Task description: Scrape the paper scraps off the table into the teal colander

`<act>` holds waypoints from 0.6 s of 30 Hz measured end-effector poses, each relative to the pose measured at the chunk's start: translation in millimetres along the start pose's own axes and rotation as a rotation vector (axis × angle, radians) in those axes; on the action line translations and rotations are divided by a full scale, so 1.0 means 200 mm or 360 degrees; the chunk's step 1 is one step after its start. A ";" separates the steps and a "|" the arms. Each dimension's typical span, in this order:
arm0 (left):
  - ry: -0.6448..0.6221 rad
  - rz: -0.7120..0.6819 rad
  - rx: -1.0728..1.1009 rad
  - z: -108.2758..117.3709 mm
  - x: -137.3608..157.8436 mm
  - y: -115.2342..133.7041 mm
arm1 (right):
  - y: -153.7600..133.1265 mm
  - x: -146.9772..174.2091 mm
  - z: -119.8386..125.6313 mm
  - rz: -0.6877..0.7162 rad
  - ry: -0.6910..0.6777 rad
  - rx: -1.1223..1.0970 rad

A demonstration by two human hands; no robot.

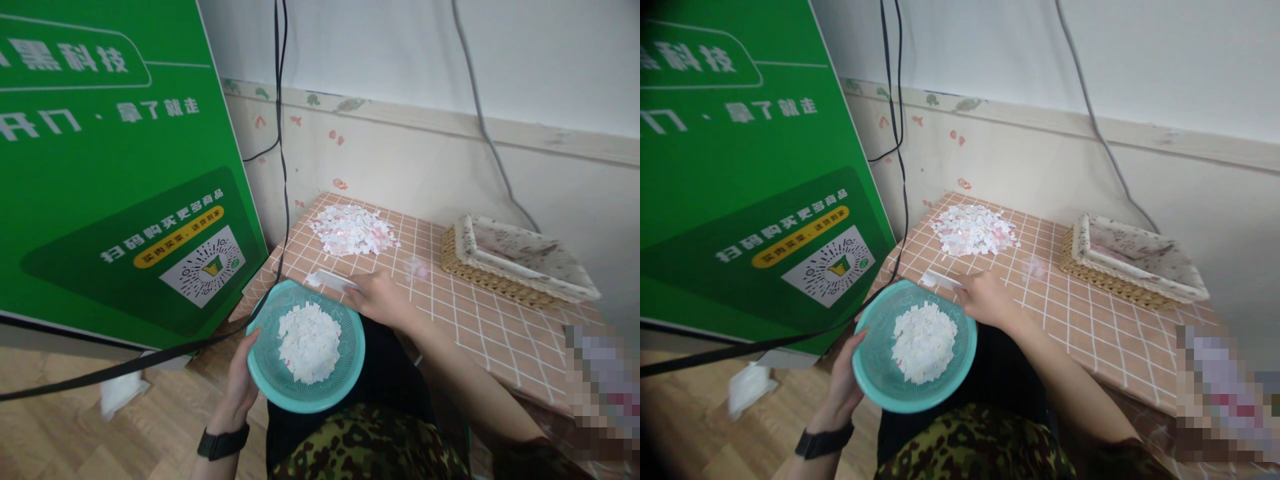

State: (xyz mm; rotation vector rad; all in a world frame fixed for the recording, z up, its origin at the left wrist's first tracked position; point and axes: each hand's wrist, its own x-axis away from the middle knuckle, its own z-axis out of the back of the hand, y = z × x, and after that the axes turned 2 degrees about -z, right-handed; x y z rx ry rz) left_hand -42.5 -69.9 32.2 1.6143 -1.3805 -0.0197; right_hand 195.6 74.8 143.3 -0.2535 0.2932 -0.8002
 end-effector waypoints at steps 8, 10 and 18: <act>-0.0034 -0.0021 -0.0016 0.00 0.00 -0.02 | 0.09 -0.06 0.05 -0.0178 0.0129 0.0078; -0.0080 0.0005 -0.0006 0.00 0.00 -0.02 | 0.05 -0.07 0.04 -0.0156 0.0120 -0.0097; -0.0119 0.0016 0.0012 0.00 0.00 -0.04 | 0.11 -0.11 0.01 -0.0236 0.0048 -0.0473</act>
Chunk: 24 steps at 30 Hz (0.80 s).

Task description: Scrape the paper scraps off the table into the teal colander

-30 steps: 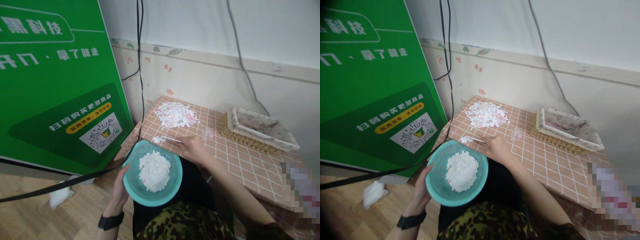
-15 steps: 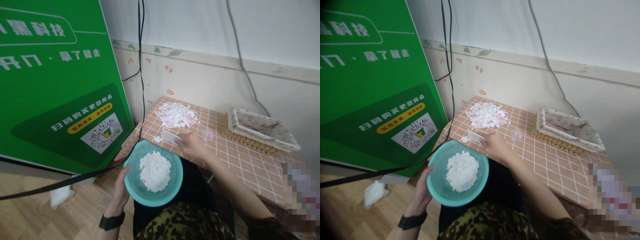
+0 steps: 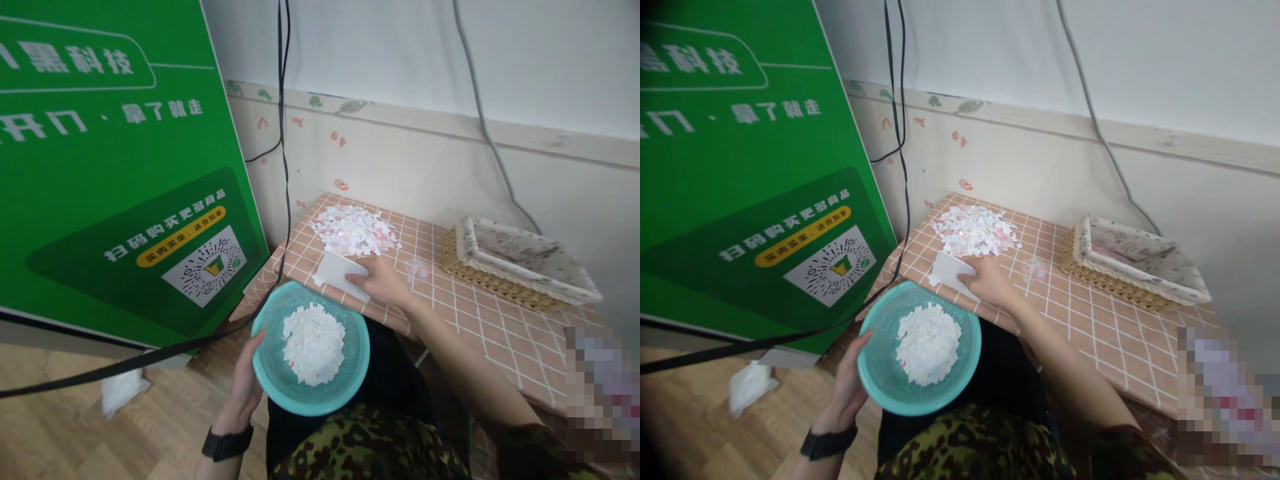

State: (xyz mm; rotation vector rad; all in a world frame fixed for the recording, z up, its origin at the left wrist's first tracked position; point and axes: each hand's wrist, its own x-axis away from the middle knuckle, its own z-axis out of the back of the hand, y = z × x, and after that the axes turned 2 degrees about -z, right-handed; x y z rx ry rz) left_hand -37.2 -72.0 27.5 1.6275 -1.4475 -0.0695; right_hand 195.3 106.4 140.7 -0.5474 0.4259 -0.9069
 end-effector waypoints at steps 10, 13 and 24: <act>0.0033 0.0036 0.0025 -0.04 0.02 -0.04 | 0.16 0.03 0.11 -0.0051 0.0102 0.0042; 0.0026 0.0048 0.0033 -0.05 0.03 -0.05 | 0.16 0.05 0.12 -0.0032 0.0034 0.0019; 0.0012 0.0076 0.0033 -0.06 0.02 -0.07 | 0.21 0.06 0.17 -0.0007 -0.0014 -0.0030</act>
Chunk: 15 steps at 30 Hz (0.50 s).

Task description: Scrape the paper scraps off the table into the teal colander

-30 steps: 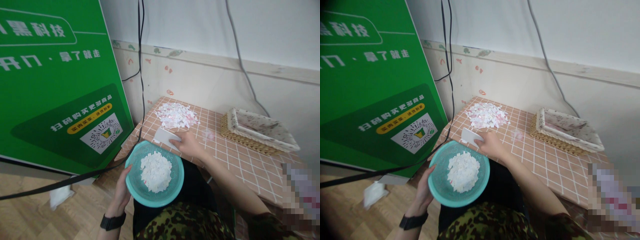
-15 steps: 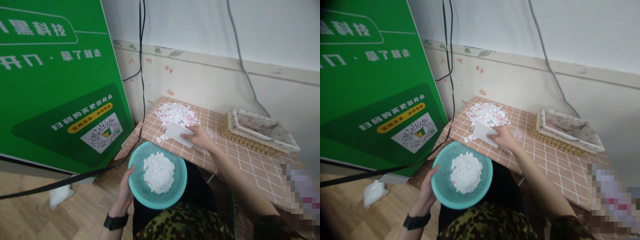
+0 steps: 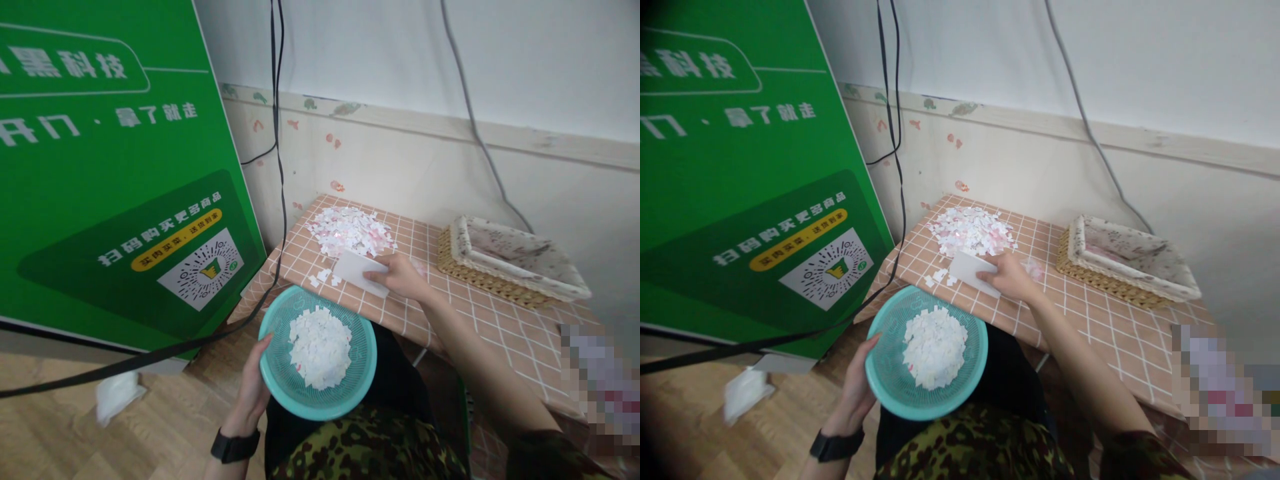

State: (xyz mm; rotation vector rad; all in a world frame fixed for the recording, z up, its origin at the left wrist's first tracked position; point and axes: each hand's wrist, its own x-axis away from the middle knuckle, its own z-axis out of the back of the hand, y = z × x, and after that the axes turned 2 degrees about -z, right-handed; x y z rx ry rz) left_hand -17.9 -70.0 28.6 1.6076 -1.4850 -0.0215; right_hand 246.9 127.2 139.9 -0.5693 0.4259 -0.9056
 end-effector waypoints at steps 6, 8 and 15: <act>0.0011 0.0039 0.0040 -0.02 0.01 0.00 | 0.05 0.01 0.04 -0.0082 0.0112 -0.0014; 0.0012 0.0048 0.0047 -0.02 0.01 -0.01 | 0.09 0.01 0.05 -0.0123 0.0166 0.0009; -0.0025 0.0055 0.0019 -0.01 0.01 -0.01 | 0.14 0.01 0.05 -0.0205 0.0118 -0.0058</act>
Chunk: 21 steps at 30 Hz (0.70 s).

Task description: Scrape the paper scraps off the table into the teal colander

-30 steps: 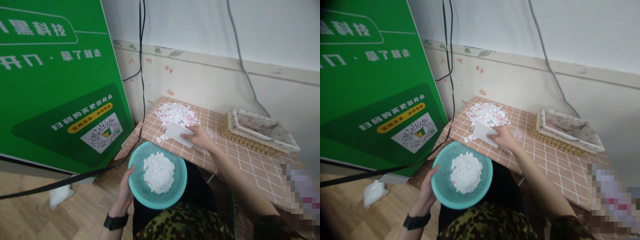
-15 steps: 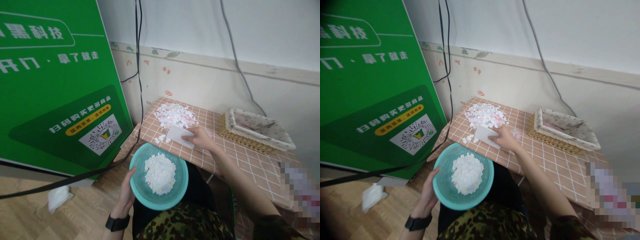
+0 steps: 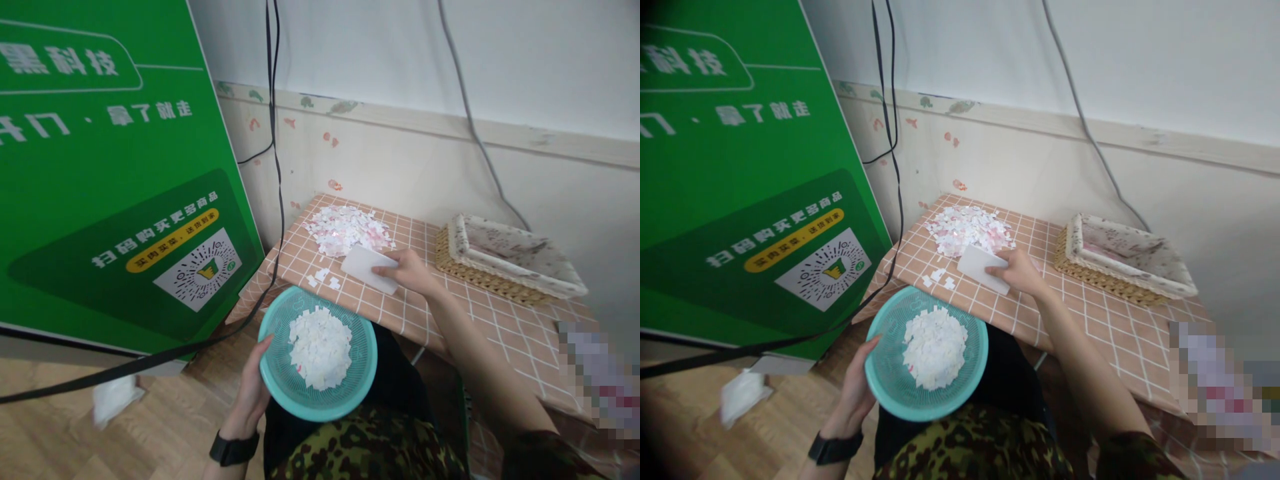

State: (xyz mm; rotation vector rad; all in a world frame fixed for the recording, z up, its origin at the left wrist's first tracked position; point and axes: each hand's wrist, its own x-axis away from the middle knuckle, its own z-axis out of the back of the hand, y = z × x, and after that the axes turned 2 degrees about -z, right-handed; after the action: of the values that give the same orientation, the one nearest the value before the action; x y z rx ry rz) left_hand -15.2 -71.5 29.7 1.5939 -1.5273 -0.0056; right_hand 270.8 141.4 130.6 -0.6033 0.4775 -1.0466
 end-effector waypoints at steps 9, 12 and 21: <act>0.0003 0.0021 0.0006 0.00 -0.01 0.00 | -0.10 -0.08 -0.10 0.0106 -0.0097 -0.0092; 0.0010 -0.0009 0.0006 0.00 -0.01 0.00 | -0.13 -0.12 -0.09 0.0149 -0.0121 0.0034; -0.0026 0.0002 -0.0013 0.00 -0.02 0.00 | -0.21 -0.17 0.03 0.0258 -0.0323 0.0163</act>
State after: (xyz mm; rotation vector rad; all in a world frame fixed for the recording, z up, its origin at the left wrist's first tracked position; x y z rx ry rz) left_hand -15.6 -68.8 27.9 1.5902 -1.5389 -0.0241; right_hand 232.3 158.1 166.0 -0.5631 0.2880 -0.8404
